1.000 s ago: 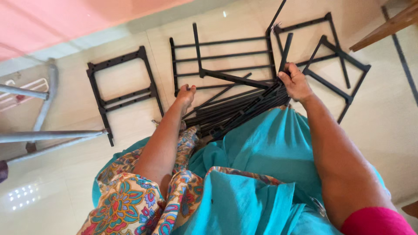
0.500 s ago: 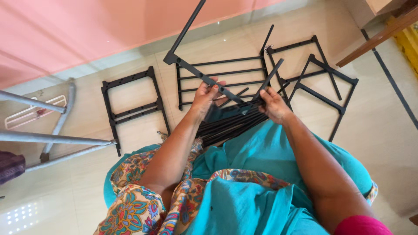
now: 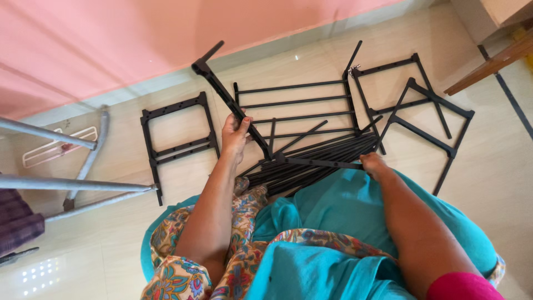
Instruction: The person assembles a black metal frame by hand, connecting various metal rods and joints. They insert rods into slots and secure them to form a larger structure, working on the floor.
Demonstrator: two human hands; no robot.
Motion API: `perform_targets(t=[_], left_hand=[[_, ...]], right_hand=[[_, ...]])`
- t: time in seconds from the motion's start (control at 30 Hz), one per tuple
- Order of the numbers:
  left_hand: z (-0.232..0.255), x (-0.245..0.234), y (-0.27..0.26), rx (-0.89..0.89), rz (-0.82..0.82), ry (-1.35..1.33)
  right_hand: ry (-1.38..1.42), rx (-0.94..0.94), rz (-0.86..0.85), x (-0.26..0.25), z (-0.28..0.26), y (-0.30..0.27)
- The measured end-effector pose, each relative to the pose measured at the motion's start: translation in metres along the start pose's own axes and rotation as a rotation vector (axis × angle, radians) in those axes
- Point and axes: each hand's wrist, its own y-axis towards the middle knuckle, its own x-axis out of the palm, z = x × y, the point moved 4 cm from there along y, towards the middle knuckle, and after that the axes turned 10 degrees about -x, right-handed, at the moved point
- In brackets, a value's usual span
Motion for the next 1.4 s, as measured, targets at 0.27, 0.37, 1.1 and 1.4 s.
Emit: perform_targets(t=[0.27, 0.37, 1.1, 1.4], left_hand=[[-0.026, -0.022, 0.021, 0.087, -0.042, -0.068], [-0.028, -0.025, 0.018, 0.013, -0.010, -0.052], [-0.043, 0.027, 0.006, -0.036, -0.154, 0.130], [-0.032, 0.034, -0.003, -0.038, -0.155, 0.084]], right_hand=[[-0.460, -0.218, -0.080, 0.056, 0.002, 0.020], [-0.502, -0.253, -0.149, 0.069, 0.005, 0.023], [0.080, -0.586, -0.464, 0.120, -0.216, -0.131], [-0.005, -0.678, -0.397, 0.153, -0.230, -0.176]])
